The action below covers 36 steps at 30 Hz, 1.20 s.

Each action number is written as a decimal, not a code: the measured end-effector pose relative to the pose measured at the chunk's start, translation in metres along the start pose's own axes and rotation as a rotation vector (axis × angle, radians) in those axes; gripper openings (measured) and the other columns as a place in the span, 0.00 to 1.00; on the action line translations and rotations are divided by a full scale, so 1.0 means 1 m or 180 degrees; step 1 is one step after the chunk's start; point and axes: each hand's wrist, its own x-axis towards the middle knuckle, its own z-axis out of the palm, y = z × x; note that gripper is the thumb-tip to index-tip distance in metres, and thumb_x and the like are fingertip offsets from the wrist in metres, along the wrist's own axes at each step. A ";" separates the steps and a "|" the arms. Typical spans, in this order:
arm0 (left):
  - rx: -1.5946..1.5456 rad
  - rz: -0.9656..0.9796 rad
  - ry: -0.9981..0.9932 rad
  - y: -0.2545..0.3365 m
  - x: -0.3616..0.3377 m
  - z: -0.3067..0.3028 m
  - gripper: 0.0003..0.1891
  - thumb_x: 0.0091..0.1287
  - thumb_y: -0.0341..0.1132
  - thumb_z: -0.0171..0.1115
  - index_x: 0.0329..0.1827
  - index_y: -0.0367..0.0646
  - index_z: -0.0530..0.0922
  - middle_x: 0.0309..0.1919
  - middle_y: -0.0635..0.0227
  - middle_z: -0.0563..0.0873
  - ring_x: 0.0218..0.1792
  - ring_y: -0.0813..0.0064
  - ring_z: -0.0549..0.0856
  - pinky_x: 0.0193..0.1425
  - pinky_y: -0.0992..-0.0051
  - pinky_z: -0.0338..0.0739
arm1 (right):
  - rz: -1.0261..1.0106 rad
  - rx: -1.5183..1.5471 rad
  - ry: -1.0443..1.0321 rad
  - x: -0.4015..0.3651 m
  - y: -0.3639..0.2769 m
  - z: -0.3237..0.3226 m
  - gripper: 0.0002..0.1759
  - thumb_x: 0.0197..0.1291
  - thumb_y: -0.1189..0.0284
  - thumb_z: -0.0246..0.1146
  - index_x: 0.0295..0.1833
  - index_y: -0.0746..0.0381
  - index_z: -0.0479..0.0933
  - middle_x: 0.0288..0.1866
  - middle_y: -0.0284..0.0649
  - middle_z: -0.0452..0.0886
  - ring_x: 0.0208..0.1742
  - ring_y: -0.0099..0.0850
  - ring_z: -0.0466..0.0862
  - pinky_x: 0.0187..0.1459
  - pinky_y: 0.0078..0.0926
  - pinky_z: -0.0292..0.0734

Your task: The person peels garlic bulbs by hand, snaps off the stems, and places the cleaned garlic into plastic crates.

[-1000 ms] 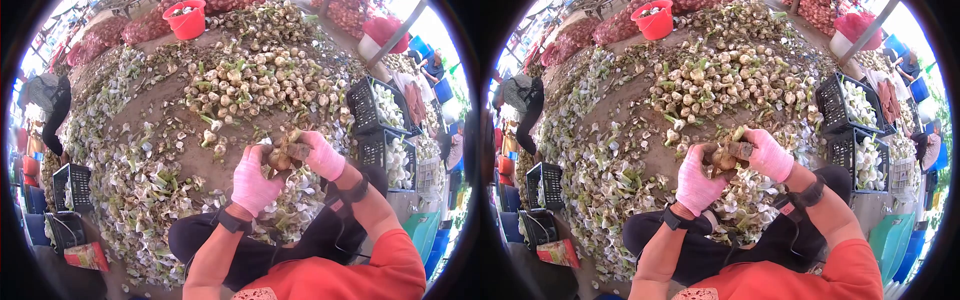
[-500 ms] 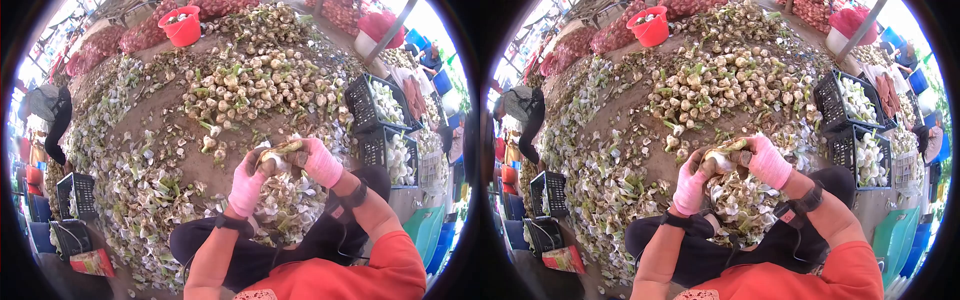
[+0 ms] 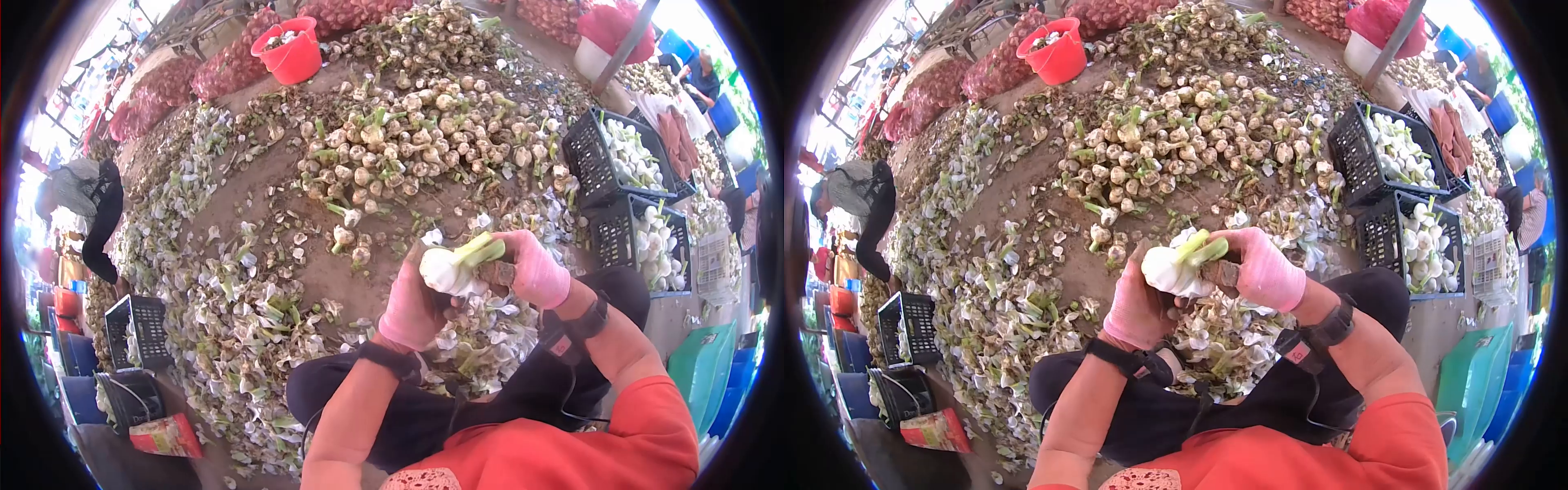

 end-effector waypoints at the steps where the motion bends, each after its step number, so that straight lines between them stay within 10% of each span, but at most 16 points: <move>1: 0.0026 0.0078 -0.0232 -0.002 0.002 -0.006 0.34 0.67 0.68 0.44 0.56 0.46 0.74 0.42 0.69 0.83 0.36 0.75 0.82 0.33 0.80 0.74 | 0.0260 0.0080 0.0044 0.000 0.000 -0.003 0.09 0.63 0.73 0.62 0.48 0.64 0.80 0.29 0.27 0.79 0.24 0.12 0.71 0.25 0.15 0.64; 6: 0.0715 0.1092 0.0112 -0.013 0.001 -0.002 0.27 0.63 0.45 0.66 0.58 0.38 0.68 0.49 0.62 0.79 0.46 0.76 0.81 0.51 0.73 0.79 | 0.0766 0.0202 0.0252 -0.001 0.001 -0.002 0.08 0.61 0.76 0.63 0.45 0.65 0.79 0.30 0.29 0.80 0.28 0.15 0.74 0.30 0.19 0.71; 8: 0.1789 0.1896 0.0552 -0.022 0.008 -0.011 0.27 0.57 0.28 0.71 0.58 0.36 0.68 0.48 0.62 0.80 0.47 0.76 0.81 0.52 0.73 0.79 | -0.0084 -0.0670 0.0473 0.002 0.016 0.000 0.08 0.57 0.79 0.63 0.43 0.67 0.79 0.32 0.37 0.82 0.32 0.26 0.80 0.36 0.25 0.75; 12: 0.1672 0.1326 0.0395 -0.011 0.000 -0.001 0.28 0.54 0.28 0.74 0.56 0.38 0.71 0.48 0.65 0.81 0.49 0.76 0.81 0.56 0.74 0.78 | -0.0438 -0.2014 0.0617 0.010 0.019 -0.007 0.13 0.47 0.84 0.61 0.42 0.68 0.78 0.38 0.51 0.79 0.42 0.48 0.81 0.44 0.35 0.76; 17: 0.1758 0.1055 -0.0052 -0.017 -0.009 -0.003 0.33 0.52 0.30 0.76 0.61 0.37 0.70 0.52 0.66 0.81 0.53 0.73 0.81 0.57 0.73 0.78 | -0.0217 -0.3066 0.1724 0.029 0.053 -0.038 0.09 0.53 0.78 0.60 0.42 0.63 0.78 0.37 0.47 0.80 0.42 0.46 0.81 0.46 0.39 0.77; 20: 0.1441 0.1351 -0.0006 -0.017 -0.011 -0.010 0.29 0.56 0.19 0.68 0.62 0.38 0.69 0.54 0.68 0.78 0.55 0.76 0.78 0.60 0.75 0.75 | 0.0397 -0.3361 0.0825 0.022 0.038 -0.041 0.20 0.55 0.75 0.62 0.56 0.61 0.76 0.49 0.48 0.76 0.49 0.48 0.80 0.51 0.40 0.76; 26: 0.1825 0.1299 0.0122 -0.016 -0.009 -0.011 0.32 0.54 0.26 0.74 0.62 0.38 0.70 0.55 0.66 0.79 0.56 0.74 0.79 0.62 0.73 0.73 | 0.0063 -0.1781 -0.0165 0.001 0.009 -0.023 0.31 0.53 0.71 0.70 0.63 0.60 0.72 0.55 0.44 0.74 0.52 0.37 0.81 0.52 0.31 0.78; 36: 0.1458 0.1155 0.0111 -0.020 -0.007 -0.012 0.35 0.56 0.43 0.74 0.64 0.37 0.69 0.54 0.65 0.80 0.55 0.71 0.80 0.60 0.68 0.76 | 0.0051 -0.1223 0.0222 -0.003 -0.001 -0.010 0.12 0.51 0.77 0.66 0.44 0.65 0.81 0.39 0.44 0.84 0.42 0.33 0.85 0.45 0.28 0.79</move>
